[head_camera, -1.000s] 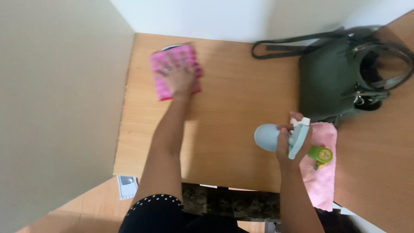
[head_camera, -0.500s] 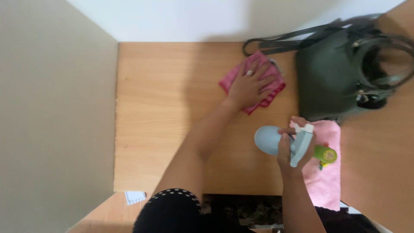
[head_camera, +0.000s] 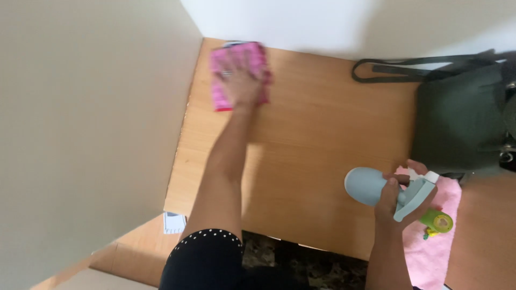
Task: The person moves a backpack and clothes from a bed to a chair, then uses a spray bottle and a pink cloth to wipe down a wooden table and the adjacent wall. The person also wipes the wall near a door and the side of a wardrobe.
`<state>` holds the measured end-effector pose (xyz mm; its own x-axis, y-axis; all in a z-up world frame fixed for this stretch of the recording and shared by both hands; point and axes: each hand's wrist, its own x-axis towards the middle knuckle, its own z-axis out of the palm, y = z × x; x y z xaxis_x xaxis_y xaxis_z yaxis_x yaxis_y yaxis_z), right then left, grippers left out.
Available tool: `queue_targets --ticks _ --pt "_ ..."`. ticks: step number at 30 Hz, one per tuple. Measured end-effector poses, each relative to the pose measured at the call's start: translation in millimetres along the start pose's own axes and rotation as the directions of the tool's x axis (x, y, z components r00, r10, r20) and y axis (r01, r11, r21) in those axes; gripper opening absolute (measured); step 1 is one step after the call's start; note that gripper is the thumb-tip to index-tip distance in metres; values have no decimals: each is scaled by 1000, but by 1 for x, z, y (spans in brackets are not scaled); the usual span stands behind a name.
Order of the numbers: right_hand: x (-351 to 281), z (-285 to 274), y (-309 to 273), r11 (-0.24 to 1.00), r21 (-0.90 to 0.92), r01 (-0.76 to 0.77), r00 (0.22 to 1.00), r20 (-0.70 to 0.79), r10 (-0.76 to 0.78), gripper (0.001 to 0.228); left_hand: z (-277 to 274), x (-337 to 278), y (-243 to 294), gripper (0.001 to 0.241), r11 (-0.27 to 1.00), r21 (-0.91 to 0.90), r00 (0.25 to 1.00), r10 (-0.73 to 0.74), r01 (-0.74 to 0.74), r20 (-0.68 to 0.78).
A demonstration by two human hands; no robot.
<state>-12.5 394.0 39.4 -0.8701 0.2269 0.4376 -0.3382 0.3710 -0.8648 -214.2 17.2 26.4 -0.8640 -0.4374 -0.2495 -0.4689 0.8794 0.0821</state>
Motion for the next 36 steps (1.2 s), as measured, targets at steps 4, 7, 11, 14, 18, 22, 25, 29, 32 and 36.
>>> queue_targets --ticks 4,7,11,14,18,22,25,29,32,36 --pt "6 1 0 998 46 45 999 24 -46 38 93 -95 59 58 902 -59 893 411 -427 -185" --pt "7 0 -1 998 22 62 997 42 -63 36 92 -205 52 68 762 -86 761 621 -642 -187" --pt "7 1 -9 998 -20 65 997 47 -64 38 111 -249 -21 86 410 -177 445 846 -895 -295" --pt "5 -1 -11 999 -34 33 998 57 -31 40 108 -238 -87 82 494 -63 495 840 -867 -224" --pt "7 5 -22 995 20 96 974 204 -98 42 119 -218 -166 64 804 104 740 583 -586 -334" --pt "11 52 -85 952 180 248 832 464 -305 45 100 -247 -202 51 969 -103 950 194 -225 -244" --pt "-1 98 -137 893 330 305 645 619 -448 47 113 -262 -222 52 983 -38 912 151 -179 -380" --pt "-21 142 -200 791 536 294 351 710 -611 50 120 -271 -230 52 989 -49 910 107 -138 -400" --pt "-34 165 -227 784 592 185 294 728 -619 48 127 -281 -241 51 984 -98 918 100 -148 -383" --pt "-42 184 -216 806 587 76 318 752 -577 41 82 -333 -241 51 960 -240 762 -47 -145 -646"
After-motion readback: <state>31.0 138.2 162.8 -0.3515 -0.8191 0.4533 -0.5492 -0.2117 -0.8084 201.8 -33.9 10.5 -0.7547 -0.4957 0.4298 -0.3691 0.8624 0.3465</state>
